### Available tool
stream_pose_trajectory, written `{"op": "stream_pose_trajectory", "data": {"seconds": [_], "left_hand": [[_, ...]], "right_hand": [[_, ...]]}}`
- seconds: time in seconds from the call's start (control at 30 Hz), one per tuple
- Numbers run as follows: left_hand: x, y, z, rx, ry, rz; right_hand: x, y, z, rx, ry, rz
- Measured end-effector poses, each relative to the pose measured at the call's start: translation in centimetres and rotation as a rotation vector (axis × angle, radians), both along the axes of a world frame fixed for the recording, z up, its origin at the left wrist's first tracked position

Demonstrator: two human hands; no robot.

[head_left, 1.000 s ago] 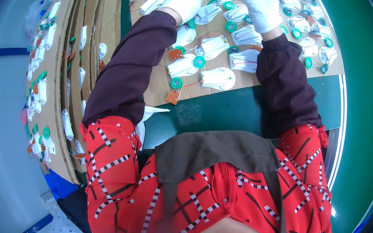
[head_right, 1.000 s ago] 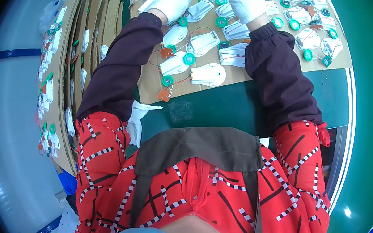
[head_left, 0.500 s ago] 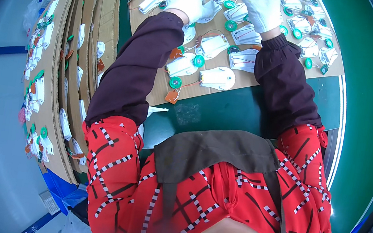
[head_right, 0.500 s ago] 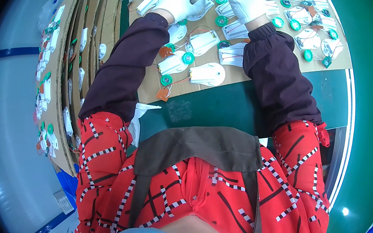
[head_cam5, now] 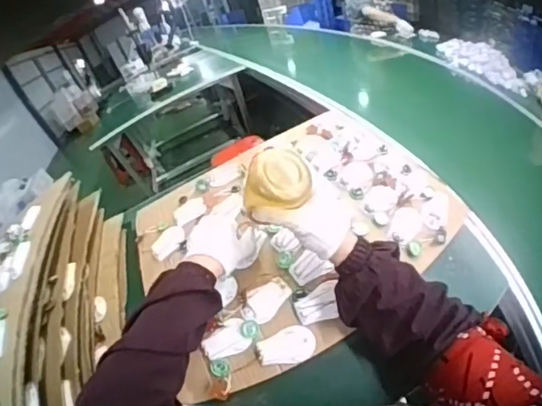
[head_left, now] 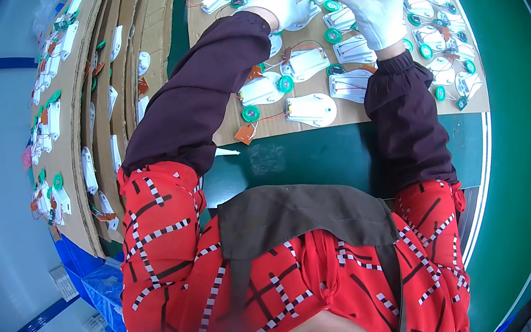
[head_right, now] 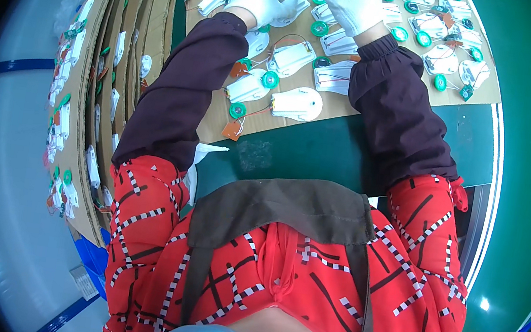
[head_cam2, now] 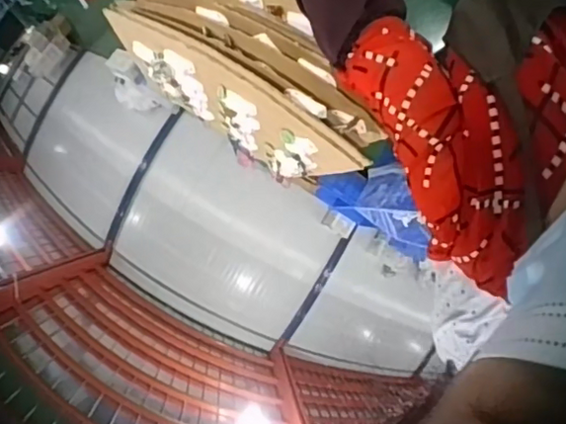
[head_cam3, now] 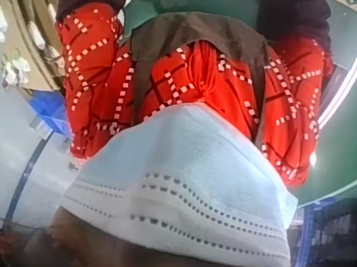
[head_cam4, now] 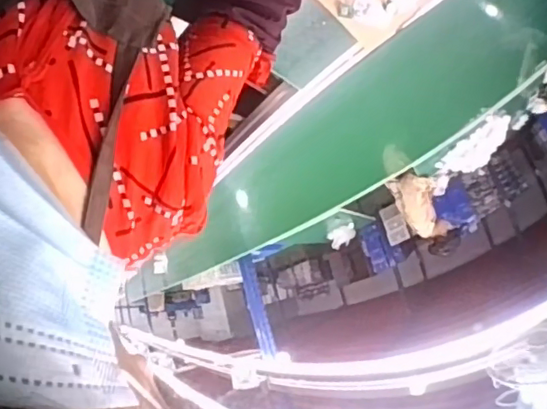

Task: The person is applying a liquid adhesive or lubricant from a squeeze bottle onto small plastic parts arranged on cardboard sheets.

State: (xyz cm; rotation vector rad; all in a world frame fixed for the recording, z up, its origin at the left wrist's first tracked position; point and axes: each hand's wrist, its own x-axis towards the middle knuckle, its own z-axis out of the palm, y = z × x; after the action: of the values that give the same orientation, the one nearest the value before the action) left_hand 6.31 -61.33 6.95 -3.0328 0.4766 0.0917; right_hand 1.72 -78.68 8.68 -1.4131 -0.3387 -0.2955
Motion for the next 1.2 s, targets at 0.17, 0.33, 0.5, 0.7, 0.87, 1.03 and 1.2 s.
{"op": "stream_pose_trajectory", "data": {"seconds": [0.17,0.33,0.5,0.7,0.87,1.03,1.2], "left_hand": [[0.0,0.0,-0.2,-0.01,0.031,0.028],[0.3,-0.5,0.2,0.0,-0.01,0.036],[1.0,0.8,-1.1,-0.061,-0.154,-0.015],[0.1,0.0,-0.4,-0.073,-0.065,0.033],[-0.2,0.0,0.0,-0.057,0.005,0.044],[-0.1,0.1,-0.2,-0.053,-0.029,0.015],[0.3,0.5,-1.0,-0.06,-0.096,-0.011]], "right_hand": [[0.0,-0.1,0.5,0.037,0.052,0.107],[0.6,-1.0,0.7,0.065,0.005,0.098],[1.1,-0.5,0.9,0.06,-0.067,0.062],[0.4,-0.5,0.7,0.114,-0.069,0.009],[0.4,-0.2,-0.3,0.054,-0.011,0.042],[0.6,0.2,-0.7,0.02,-0.013,-0.027],[0.5,0.4,-0.2,0.029,-0.043,-0.024]]}}
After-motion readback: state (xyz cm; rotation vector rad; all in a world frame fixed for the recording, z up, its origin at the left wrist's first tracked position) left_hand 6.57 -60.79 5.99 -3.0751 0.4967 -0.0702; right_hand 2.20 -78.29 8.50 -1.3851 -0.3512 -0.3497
